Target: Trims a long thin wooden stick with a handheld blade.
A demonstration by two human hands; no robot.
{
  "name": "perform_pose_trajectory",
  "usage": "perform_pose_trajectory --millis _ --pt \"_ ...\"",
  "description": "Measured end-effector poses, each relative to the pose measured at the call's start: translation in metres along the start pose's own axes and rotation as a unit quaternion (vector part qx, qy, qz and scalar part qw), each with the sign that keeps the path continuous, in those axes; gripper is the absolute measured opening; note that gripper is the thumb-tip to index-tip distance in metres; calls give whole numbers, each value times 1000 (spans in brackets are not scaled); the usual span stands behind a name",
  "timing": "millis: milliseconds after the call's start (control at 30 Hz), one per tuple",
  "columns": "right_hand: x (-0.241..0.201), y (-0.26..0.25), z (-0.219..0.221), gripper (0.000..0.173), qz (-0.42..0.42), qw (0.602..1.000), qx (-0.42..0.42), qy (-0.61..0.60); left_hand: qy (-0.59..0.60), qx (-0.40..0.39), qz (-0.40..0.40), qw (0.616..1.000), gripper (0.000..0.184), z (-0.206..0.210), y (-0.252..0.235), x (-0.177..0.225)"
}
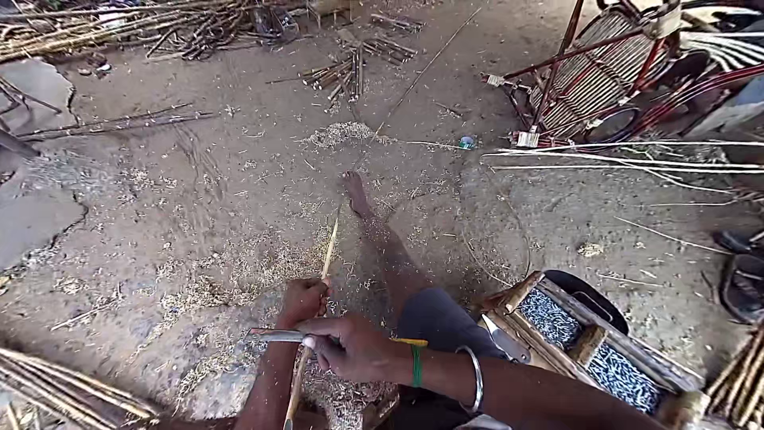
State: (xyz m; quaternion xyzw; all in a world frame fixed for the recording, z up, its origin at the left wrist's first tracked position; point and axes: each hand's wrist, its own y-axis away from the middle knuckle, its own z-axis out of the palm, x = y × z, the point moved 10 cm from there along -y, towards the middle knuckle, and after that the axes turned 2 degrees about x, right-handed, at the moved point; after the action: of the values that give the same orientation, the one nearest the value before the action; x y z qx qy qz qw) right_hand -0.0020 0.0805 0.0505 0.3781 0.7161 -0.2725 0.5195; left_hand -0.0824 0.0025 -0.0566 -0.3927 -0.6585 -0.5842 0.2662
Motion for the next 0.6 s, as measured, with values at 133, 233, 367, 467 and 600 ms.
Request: perform_pose_trajectory --millis 133,233,367,467,600 --pt "15 -9 8 35 3 1000 -13 16 212 -49 -20 976 29 5 -4 -5" --pt "13 -6 14 34 -8 998 53 -32 392 -113 -46 912 35 12 -4 0" --pt "-40 40 49 23 -78 993 81 -33 453 -61 -47 888 31 9 -1 4" --pt "-59 48 40 22 -156 984 78 -36 485 -64 -47 871 29 9 -3 9" --pt "-3 12 12 30 -59 990 130 -8 511 -111 -40 851 31 18 1 20"
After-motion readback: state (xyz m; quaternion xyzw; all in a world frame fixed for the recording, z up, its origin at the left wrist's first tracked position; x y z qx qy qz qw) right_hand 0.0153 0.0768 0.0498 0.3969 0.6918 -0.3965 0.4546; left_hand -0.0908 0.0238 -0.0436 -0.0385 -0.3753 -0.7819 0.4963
